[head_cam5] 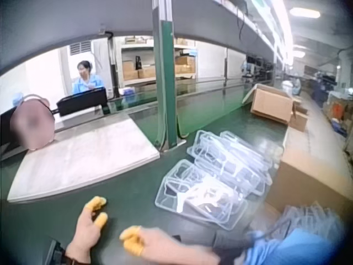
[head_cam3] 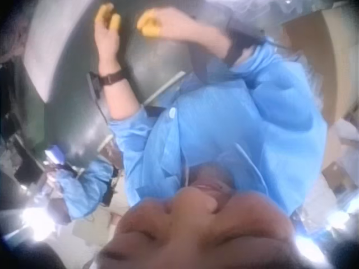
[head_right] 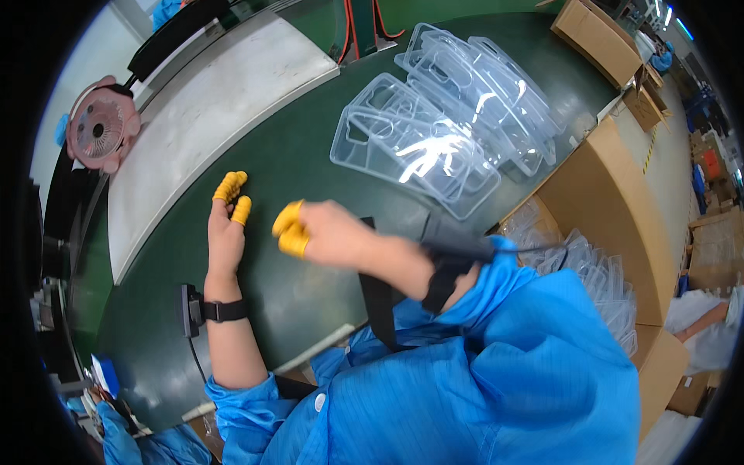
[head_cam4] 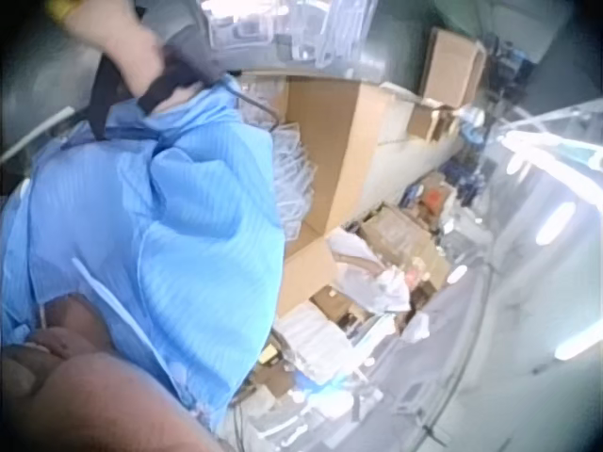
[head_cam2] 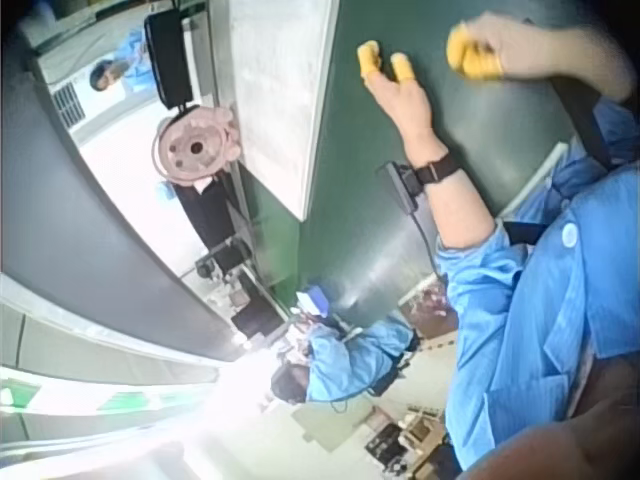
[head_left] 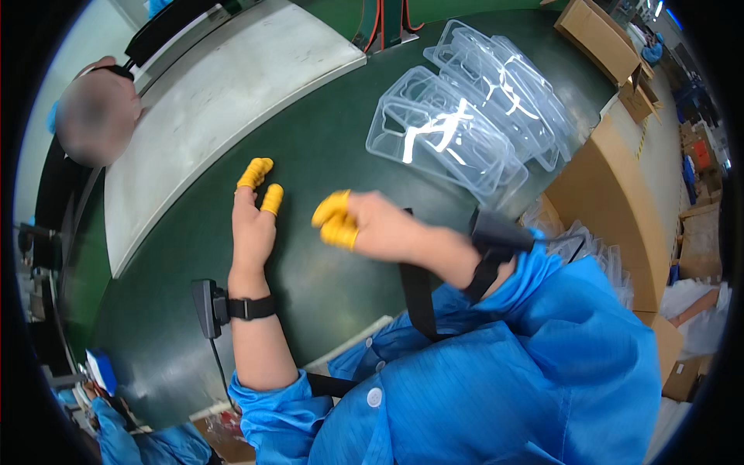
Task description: Applying protective covers or clear cases to mobile phones on a factory assembly line.
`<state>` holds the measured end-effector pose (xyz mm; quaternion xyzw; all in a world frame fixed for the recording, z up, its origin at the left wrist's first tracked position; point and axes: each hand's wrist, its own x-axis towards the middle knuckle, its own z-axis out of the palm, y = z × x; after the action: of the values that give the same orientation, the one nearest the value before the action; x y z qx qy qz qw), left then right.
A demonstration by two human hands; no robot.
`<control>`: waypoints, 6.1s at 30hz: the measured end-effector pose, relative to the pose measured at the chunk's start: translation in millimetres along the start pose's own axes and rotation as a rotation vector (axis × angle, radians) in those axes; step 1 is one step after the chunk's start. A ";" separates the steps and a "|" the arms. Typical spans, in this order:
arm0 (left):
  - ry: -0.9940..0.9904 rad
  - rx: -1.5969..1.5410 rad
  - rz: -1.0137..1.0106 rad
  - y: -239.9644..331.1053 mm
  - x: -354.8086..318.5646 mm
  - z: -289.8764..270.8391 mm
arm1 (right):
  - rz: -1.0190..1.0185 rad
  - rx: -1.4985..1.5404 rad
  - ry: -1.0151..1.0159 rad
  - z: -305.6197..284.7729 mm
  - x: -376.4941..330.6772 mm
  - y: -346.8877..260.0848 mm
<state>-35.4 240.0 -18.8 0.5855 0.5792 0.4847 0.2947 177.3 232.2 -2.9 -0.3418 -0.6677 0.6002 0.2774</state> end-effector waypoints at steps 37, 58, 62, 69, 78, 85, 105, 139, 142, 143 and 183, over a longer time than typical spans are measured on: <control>0.043 0.464 0.051 7.0 -41.7 -0.9 | -0.487 -0.891 0.072 -74.3 -143.0 9.3; -0.035 0.476 -0.077 51.0 -58.8 17.3 | -0.174 -0.578 0.470 -166.9 -146.0 -50.5; -0.346 0.606 0.166 78.7 -66.3 84.7 | -0.118 -1.083 1.066 -281.8 -115.4 -9.7; -0.274 0.714 0.190 79.4 -45.5 174.0 | 0.293 -0.607 0.839 -360.0 -86.1 43.2; -0.162 0.516 0.239 86.4 1.1 207.9 | 0.339 -0.976 0.701 -337.6 -56.7 42.1; 0.003 0.256 0.266 67.3 -3.4 174.3 | 0.091 -1.205 1.062 -382.6 -60.2 84.1; 0.816 0.266 -0.121 -78.8 1.1 -88.4 | -0.214 -1.463 0.579 -101.9 -11.3 35.4; 0.264 0.659 -0.075 -22.9 -30.6 -69.1 | -0.307 -1.114 0.097 5.6 80.8 17.7; 0.108 0.639 -0.093 -11.7 -34.7 -53.5 | -0.362 -0.929 0.091 2.8 82.9 13.8; 0.078 0.605 -0.063 -9.0 -37.5 -45.8 | -0.384 -0.879 0.083 3.2 83.3 14.2; -0.024 0.667 0.092 8.9 -29.6 12.5 | -0.430 -1.012 -0.237 19.3 75.4 4.0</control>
<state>-16.4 212.8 -21.9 0.6808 0.6754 0.2743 0.0719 116.6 280.2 -12.3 -0.2190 -0.9536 0.1694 0.1182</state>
